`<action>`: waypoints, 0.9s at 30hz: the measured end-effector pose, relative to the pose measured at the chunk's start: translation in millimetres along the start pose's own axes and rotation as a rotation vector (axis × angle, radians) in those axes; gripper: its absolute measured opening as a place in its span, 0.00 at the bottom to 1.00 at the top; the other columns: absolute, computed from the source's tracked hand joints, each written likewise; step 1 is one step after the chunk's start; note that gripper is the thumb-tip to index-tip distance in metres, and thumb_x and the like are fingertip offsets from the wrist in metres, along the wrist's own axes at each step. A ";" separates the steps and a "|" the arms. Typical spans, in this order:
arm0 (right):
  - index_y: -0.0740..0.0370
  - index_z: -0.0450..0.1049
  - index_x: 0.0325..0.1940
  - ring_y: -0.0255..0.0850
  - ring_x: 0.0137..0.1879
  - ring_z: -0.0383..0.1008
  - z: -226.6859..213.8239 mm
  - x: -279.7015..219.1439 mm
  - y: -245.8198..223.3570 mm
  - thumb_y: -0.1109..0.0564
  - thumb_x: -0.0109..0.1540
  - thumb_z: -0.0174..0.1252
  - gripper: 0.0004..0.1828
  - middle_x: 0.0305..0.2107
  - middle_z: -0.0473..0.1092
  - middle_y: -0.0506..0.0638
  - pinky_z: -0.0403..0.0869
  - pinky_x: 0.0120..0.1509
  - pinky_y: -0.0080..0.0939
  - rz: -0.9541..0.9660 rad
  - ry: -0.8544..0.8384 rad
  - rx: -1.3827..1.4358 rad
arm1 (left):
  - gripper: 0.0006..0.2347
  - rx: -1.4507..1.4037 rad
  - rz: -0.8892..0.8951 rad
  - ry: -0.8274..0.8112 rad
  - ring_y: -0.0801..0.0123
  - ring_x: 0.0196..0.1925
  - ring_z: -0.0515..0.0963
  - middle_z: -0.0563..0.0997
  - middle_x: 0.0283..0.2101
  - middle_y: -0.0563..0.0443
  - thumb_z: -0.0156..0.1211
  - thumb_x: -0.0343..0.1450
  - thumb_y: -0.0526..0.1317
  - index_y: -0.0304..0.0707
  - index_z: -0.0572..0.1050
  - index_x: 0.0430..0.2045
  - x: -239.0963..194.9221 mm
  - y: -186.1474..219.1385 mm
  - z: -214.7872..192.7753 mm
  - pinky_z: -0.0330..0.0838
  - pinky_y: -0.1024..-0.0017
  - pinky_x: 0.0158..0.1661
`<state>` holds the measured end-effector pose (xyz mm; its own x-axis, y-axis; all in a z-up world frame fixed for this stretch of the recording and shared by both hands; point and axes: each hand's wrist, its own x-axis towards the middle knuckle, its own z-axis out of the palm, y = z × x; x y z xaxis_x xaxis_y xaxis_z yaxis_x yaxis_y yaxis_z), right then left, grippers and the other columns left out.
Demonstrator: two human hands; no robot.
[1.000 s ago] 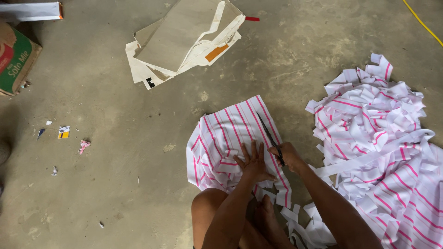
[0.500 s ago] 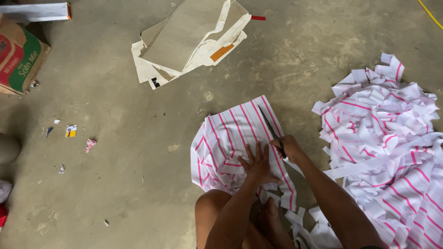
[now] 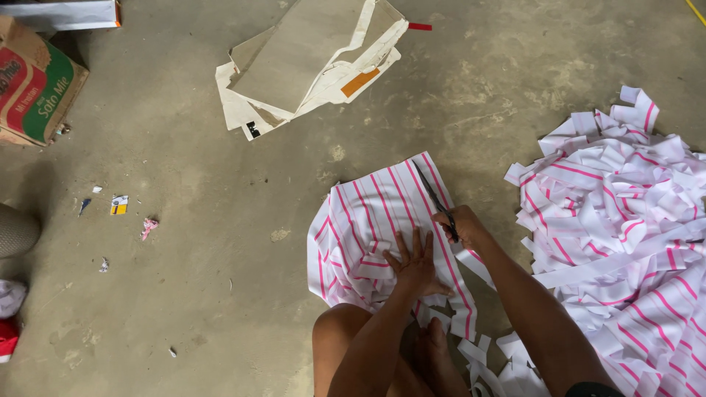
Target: Cutting a large piece of striped fabric into thin strips using scissors
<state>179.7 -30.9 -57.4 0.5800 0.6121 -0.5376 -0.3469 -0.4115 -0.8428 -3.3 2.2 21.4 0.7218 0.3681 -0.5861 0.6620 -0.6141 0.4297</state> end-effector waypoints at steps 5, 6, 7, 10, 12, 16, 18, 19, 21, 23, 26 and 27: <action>0.68 0.71 0.26 0.40 0.14 0.66 2.5 11.5 -10.9 0.50 0.53 0.72 0.21 0.13 0.64 0.54 0.71 0.15 0.37 0.044 -0.003 -0.044 | 0.62 -0.018 0.005 -0.006 0.30 0.74 0.13 0.23 0.79 0.45 0.69 0.50 0.60 0.49 0.30 0.76 2.5 -2.1 3.1 0.17 0.20 0.62; 0.68 0.71 0.27 0.39 0.15 0.66 4.1 11.2 -16.1 0.49 0.54 0.72 0.21 0.13 0.64 0.53 0.71 0.16 0.36 0.052 -0.004 -0.051 | 0.63 -0.021 0.003 -0.002 0.30 0.74 0.13 0.23 0.79 0.45 0.69 0.49 0.61 0.49 0.30 0.76 1.8 -1.6 2.3 0.18 0.21 0.63; 0.68 0.71 0.27 0.39 0.15 0.66 4.4 16.7 -14.7 0.49 0.54 0.72 0.21 0.13 0.64 0.53 0.71 0.16 0.36 0.050 -0.007 -0.051 | 0.63 -0.021 0.001 0.001 0.30 0.74 0.13 0.23 0.79 0.45 0.69 0.49 0.61 0.49 0.30 0.76 2.5 -1.8 2.7 0.18 0.21 0.63; 0.68 0.71 0.27 0.41 0.15 0.67 4.8 30.9 -11.0 0.49 0.54 0.71 0.20 0.14 0.65 0.53 0.72 0.16 0.38 0.049 -0.003 -0.038 | 0.62 -0.018 0.000 0.000 0.30 0.74 0.13 0.23 0.79 0.45 0.69 0.50 0.60 0.49 0.30 0.76 3.1 -2.2 2.6 0.18 0.21 0.63; 0.68 0.72 0.26 0.40 0.16 0.67 3.3 36.4 -7.7 0.51 0.53 0.72 0.19 0.14 0.64 0.53 0.70 0.17 0.36 0.014 0.013 0.002 | 0.62 -0.023 0.002 0.001 0.31 0.74 0.13 0.23 0.79 0.45 0.70 0.51 0.59 0.50 0.30 0.76 0.4 -1.3 1.8 0.17 0.20 0.62; 0.66 0.71 0.23 0.40 0.15 0.68 -2.2 5.0 0.1 0.53 0.55 0.70 0.17 0.12 0.64 0.52 0.71 0.17 0.35 -0.079 0.058 -0.003 | 0.63 0.023 0.004 0.006 0.31 0.74 0.14 0.23 0.79 0.46 0.69 0.49 0.62 0.50 0.29 0.76 10.3 -4.8 6.9 0.16 0.19 0.61; 0.64 0.70 0.18 0.42 0.12 0.67 -15.4 -27.0 24.3 0.50 0.57 0.67 0.20 0.08 0.63 0.56 0.64 0.16 0.36 -0.197 0.104 -0.015 | 0.62 0.046 -0.002 0.008 0.31 0.75 0.16 0.25 0.79 0.45 0.70 0.51 0.60 0.50 0.30 0.76 7.7 -5.1 9.7 0.18 0.20 0.62; 0.64 0.70 0.18 0.42 0.12 0.67 -27.4 -48.1 47.0 0.50 0.57 0.67 0.20 0.08 0.63 0.56 0.64 0.16 0.36 -0.198 0.116 -0.017 | 0.62 0.047 0.010 0.005 0.31 0.75 0.16 0.25 0.79 0.45 0.70 0.51 0.60 0.50 0.30 0.76 9.0 -6.8 9.7 0.18 0.20 0.62; 0.59 0.72 0.15 0.43 0.11 0.67 -49.7 -93.6 94.8 0.49 0.57 0.64 0.19 0.05 0.67 0.55 0.62 0.19 0.36 -0.193 0.189 -0.199 | 0.63 0.052 0.027 0.013 0.29 0.75 0.16 0.25 0.79 0.44 0.70 0.51 0.63 0.49 0.30 0.76 9.8 -10.0 11.5 0.17 0.19 0.61; 0.63 0.72 0.16 0.45 0.12 0.69 -55.4 -152.3 99.1 0.53 0.56 0.66 0.17 0.07 0.68 0.58 0.66 0.19 0.39 -0.133 0.256 -0.179 | 0.63 0.068 0.031 0.017 0.30 0.75 0.16 0.25 0.79 0.44 0.70 0.50 0.64 0.49 0.30 0.76 11.1 -10.7 14.6 0.18 0.19 0.61; 0.63 0.72 0.20 0.43 0.18 0.69 -78.2 -175.4 168.6 0.51 0.55 0.70 0.18 0.12 0.69 0.56 0.69 0.25 0.43 -0.234 0.396 -0.396 | 0.64 0.074 0.013 0.026 0.34 0.74 0.11 0.20 0.78 0.49 0.69 0.50 0.66 0.52 0.28 0.76 23.0 -15.0 26.2 0.18 0.19 0.61; 0.61 0.72 0.23 0.38 0.23 0.68 -87.3 -172.5 203.1 0.44 0.55 0.71 0.21 0.16 0.69 0.50 0.67 0.31 0.45 -0.390 0.469 -0.633 | 0.64 0.066 -0.009 0.026 0.39 0.73 0.07 0.14 0.77 0.54 0.68 0.50 0.67 0.55 0.25 0.75 28.2 -17.8 31.1 0.18 0.20 0.61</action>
<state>73.6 -279.0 -133.5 0.8632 0.5039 -0.0309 0.3325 -0.6136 -0.7162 -1.0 1.8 -24.1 0.7212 0.3913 -0.5716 0.6546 -0.6550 0.3775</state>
